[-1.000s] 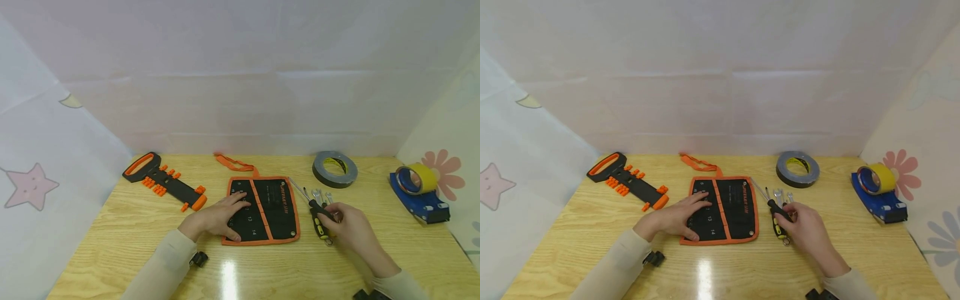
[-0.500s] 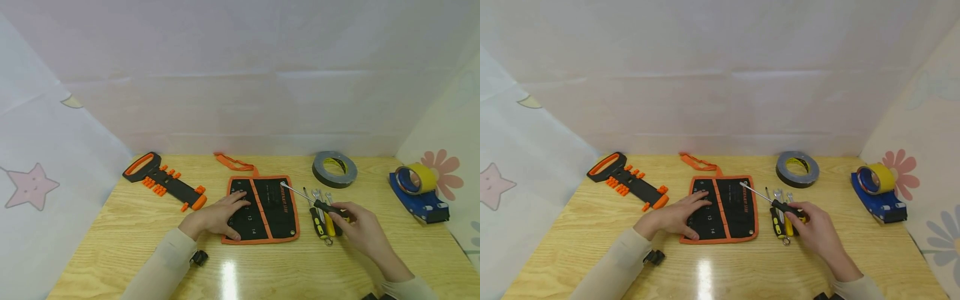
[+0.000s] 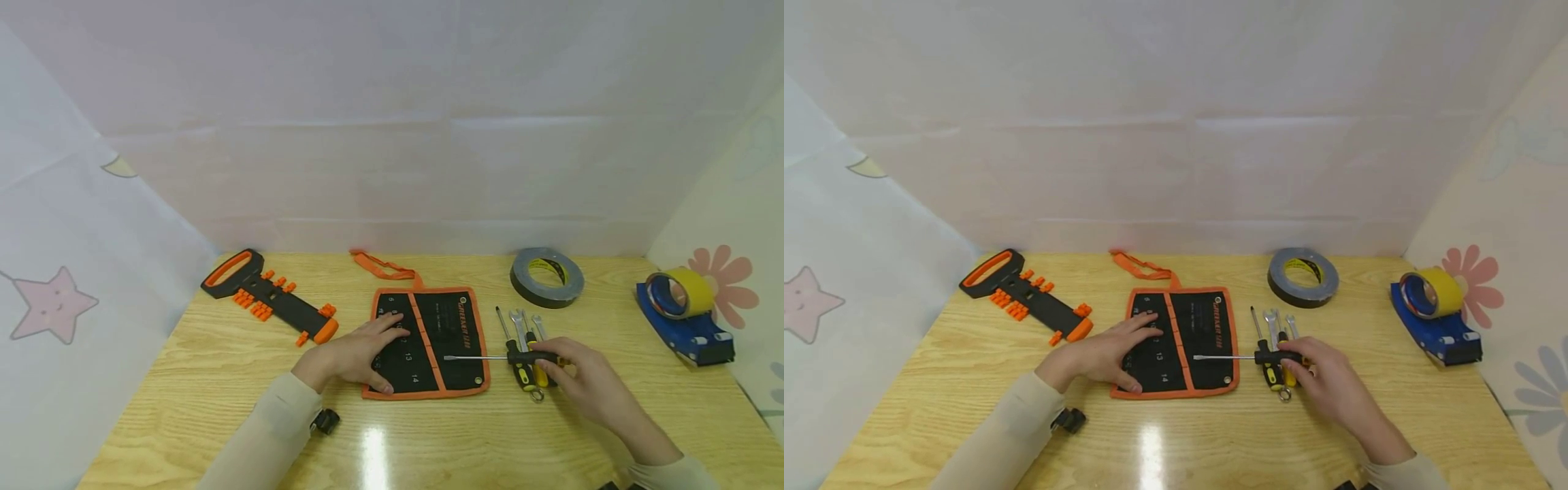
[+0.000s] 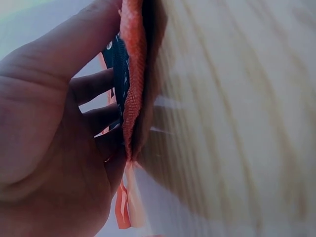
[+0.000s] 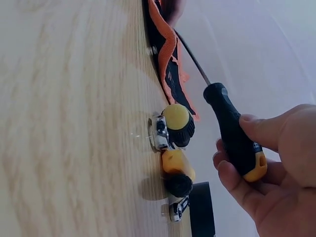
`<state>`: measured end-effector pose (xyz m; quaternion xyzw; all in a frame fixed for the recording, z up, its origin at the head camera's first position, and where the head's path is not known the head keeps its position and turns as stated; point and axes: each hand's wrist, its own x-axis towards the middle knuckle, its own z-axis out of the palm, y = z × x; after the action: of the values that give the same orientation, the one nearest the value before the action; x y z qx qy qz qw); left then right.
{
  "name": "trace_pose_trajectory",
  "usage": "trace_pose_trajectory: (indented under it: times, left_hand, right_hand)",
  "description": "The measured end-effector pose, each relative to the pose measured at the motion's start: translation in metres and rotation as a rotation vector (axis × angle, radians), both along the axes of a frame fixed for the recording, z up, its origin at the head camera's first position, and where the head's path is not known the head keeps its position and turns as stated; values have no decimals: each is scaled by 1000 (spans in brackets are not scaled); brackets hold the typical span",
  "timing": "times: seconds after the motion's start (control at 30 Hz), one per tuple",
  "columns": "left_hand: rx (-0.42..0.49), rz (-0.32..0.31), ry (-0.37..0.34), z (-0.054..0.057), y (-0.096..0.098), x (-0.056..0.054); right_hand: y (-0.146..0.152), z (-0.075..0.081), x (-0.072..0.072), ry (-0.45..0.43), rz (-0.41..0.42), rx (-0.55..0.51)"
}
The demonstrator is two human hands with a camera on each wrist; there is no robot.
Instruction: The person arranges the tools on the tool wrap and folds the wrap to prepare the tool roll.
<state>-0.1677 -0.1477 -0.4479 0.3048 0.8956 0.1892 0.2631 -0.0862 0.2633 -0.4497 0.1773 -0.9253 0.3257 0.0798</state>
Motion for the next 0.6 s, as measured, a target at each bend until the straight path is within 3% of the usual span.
trace_pose_trajectory:
  times: [0.2,0.43,0.6]
  left_hand:
    - [-2,-8,-5,1,0,0]
    - [2,-21,3,1,0,-1]
    - [4,-26,1,0,0,-1]
  right_hand:
    - [-3,-1,0,25,80,26]
    - [-5,1,1,-73,89,33]
    - [-11,-1,0,0,140,57]
